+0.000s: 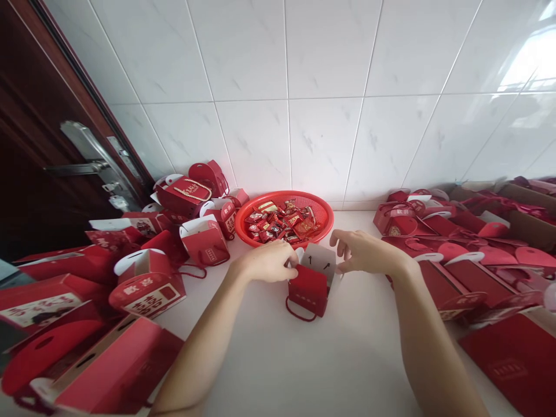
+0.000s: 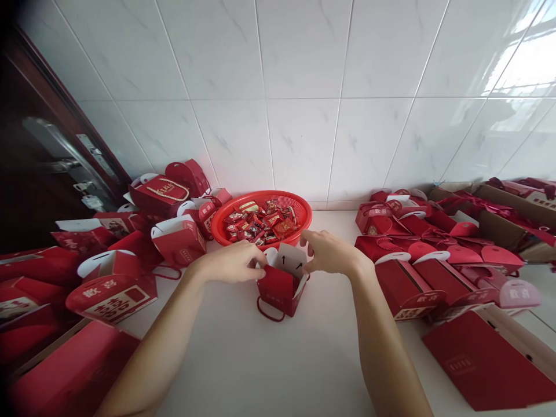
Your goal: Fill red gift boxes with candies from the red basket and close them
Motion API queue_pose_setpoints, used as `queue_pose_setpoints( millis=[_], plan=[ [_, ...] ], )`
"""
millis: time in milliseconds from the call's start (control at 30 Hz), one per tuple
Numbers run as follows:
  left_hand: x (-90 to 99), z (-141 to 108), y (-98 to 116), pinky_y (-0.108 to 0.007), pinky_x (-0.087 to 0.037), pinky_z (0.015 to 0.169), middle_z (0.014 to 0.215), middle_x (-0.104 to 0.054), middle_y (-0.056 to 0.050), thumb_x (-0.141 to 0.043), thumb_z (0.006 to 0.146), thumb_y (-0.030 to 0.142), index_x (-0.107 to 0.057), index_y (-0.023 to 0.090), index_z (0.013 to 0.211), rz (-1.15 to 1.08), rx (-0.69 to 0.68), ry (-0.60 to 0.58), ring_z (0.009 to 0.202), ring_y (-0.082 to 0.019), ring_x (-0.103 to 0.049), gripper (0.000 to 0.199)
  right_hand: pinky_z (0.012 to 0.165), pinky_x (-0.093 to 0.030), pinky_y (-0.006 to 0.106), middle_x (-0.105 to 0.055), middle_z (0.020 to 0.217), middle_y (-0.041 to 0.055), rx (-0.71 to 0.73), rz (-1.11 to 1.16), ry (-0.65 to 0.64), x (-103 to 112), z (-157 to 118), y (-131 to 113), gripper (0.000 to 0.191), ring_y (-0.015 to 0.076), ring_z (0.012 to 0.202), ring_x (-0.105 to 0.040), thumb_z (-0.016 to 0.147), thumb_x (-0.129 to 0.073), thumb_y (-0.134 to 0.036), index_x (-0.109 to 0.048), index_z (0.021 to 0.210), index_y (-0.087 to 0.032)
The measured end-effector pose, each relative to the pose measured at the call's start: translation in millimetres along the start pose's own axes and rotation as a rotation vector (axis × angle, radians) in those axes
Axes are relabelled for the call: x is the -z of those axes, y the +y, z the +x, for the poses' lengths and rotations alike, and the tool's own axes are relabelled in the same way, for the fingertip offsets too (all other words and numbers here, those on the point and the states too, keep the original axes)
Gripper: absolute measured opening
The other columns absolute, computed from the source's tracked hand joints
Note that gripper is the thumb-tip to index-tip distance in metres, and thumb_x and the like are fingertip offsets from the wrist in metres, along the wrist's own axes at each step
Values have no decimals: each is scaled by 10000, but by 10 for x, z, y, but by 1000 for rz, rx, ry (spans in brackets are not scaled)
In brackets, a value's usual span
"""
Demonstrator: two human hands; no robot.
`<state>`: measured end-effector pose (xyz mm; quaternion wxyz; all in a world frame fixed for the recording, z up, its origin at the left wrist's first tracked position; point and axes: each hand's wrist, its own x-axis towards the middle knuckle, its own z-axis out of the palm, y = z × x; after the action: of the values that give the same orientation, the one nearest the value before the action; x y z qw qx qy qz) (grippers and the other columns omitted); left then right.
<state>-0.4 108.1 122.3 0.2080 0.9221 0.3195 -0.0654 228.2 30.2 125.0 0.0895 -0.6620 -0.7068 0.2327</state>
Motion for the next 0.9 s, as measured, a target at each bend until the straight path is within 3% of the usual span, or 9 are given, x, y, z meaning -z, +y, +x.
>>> queue_pose_setpoints(
  millis=[100, 233, 400, 567, 733, 900],
  plan=[
    [-65, 60, -17, -282, -333, 561, 655, -601, 4, -566, 791, 209, -685, 224, 785, 53, 18, 47, 665, -185, -582, 121, 693, -478, 270, -663, 1132, 82, 43, 10, 13, -9, 9, -23, 464, 215, 973, -614, 769, -725, -244, -568, 1204, -207],
    [-93, 96, 26, -279, -355, 575, 853, -688, -26, -605, 782, 216, -660, 233, 927, 101, 85, 49, 831, -226, -650, 157, 711, -461, 277, -691, 1020, 69, 102, -34, -59, -33, 13, -83, 227, 238, 1005, -617, 792, -700, -221, -686, 1018, -206],
    [-74, 77, 120, -282, -411, 636, 1034, -708, -66, -659, 761, 196, -615, 207, 982, 141, 125, 66, 949, -256, -663, 225, 707, -457, 284, -714, 983, 69, 125, -38, -71, -95, 56, -122, 183, 252, 992, -622, 819, -705, -293, -737, 982, -217],
    [-78, 78, 126, -288, -432, 666, 1053, -704, -49, -667, 772, 209, -618, 227, 1001, 140, 113, 90, 965, -255, -658, 235, 638, -441, 268, -722, 908, 55, 140, -54, -152, -136, 103, -148, 135, 223, 879, -638, 804, -695, -247, -764, 917, -220],
    [-106, 119, 137, -306, -436, 687, 950, -714, -59, -585, 843, 218, -660, 227, 886, 166, 40, 79, 938, -267, -663, 87, 612, -417, 260, -708, 823, 44, 173, -113, -123, -153, 120, -175, 100, 219, 854, -629, 787, -697, -219, -779, 844, -225],
    [-161, 173, 177, -325, -459, 724, 935, -726, -85, -547, 883, 217, -665, 212, 816, 235, 46, 109, 929, -281, -674, 136, 591, -403, 252, -685, 769, 35, 188, -136, -124, -170, 129, -183, 81, 204, 805, -614, 772, -704, -191, -772, 803, -223]
  ],
)
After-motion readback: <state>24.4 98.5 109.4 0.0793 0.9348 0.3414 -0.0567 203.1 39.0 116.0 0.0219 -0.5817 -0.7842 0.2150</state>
